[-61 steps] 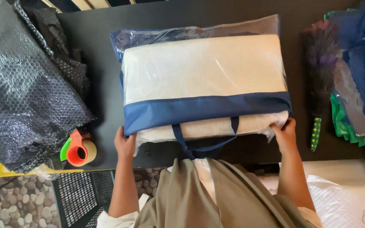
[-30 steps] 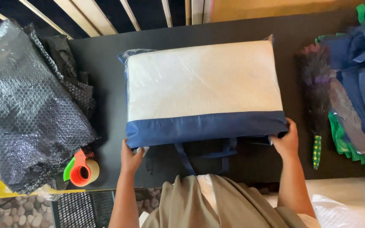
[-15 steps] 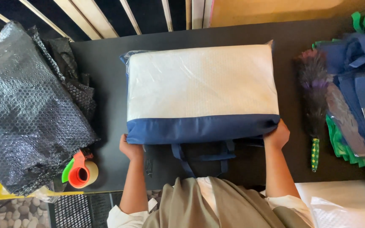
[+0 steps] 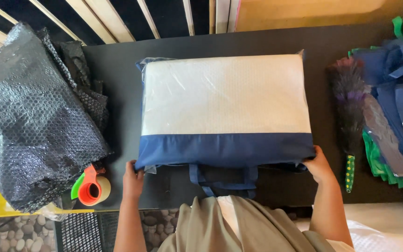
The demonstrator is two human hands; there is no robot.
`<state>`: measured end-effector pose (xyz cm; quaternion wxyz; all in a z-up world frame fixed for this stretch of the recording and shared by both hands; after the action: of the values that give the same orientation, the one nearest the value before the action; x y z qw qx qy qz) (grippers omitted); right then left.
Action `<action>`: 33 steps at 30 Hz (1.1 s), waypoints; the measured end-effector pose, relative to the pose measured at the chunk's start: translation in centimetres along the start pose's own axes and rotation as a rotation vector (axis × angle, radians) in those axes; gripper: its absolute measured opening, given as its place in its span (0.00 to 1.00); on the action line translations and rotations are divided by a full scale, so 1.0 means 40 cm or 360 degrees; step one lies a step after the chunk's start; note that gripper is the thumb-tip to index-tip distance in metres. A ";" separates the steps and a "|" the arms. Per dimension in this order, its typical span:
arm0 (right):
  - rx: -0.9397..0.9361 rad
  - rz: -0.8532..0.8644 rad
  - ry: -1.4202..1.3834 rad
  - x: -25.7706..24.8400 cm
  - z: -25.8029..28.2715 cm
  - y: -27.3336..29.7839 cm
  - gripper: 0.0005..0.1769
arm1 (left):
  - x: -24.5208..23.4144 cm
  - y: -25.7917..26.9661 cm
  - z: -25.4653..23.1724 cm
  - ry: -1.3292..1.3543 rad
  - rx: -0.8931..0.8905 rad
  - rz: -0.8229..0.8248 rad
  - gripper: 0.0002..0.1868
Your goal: Cleaning a storage bag with a duster and packing a white pillow into it, including adding a product label and zipping the bag shut.
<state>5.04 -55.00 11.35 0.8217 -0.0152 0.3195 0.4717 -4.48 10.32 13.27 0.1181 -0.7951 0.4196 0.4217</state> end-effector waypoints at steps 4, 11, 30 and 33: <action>-0.0188 0.0055 -0.0048 -0.010 -0.094 -0.022 0.33 | 0.068 0.023 0.012 0.0142 -0.0100 -0.0182 0.14; 0.0685 -0.0715 -0.1154 0.109 -0.348 -0.204 0.08 | 0.092 -0.052 0.095 -0.0080 0.0204 -0.1084 0.12; -0.0123 -0.0763 0.0329 -0.057 -0.243 0.174 0.10 | -0.096 -0.001 0.289 0.0123 0.0738 -0.0096 0.36; -0.0484 -0.0703 0.0835 -0.058 -0.210 0.198 0.10 | -0.058 0.015 0.304 -0.0029 0.1016 -0.0228 0.31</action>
<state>-6.28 -55.13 8.10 0.7821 -0.3260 0.4346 0.3051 -12.58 17.87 7.65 0.3945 -0.7417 0.4724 0.2665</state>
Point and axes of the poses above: each hand's wrist, its own y-axis away from the middle knuckle, its own x-axis out of the palm, z = x × y, the point moved 1 cm from there along -y, towards the middle knuckle, and after that the axes turned 15 degrees about -z, right-handed, at the moved point
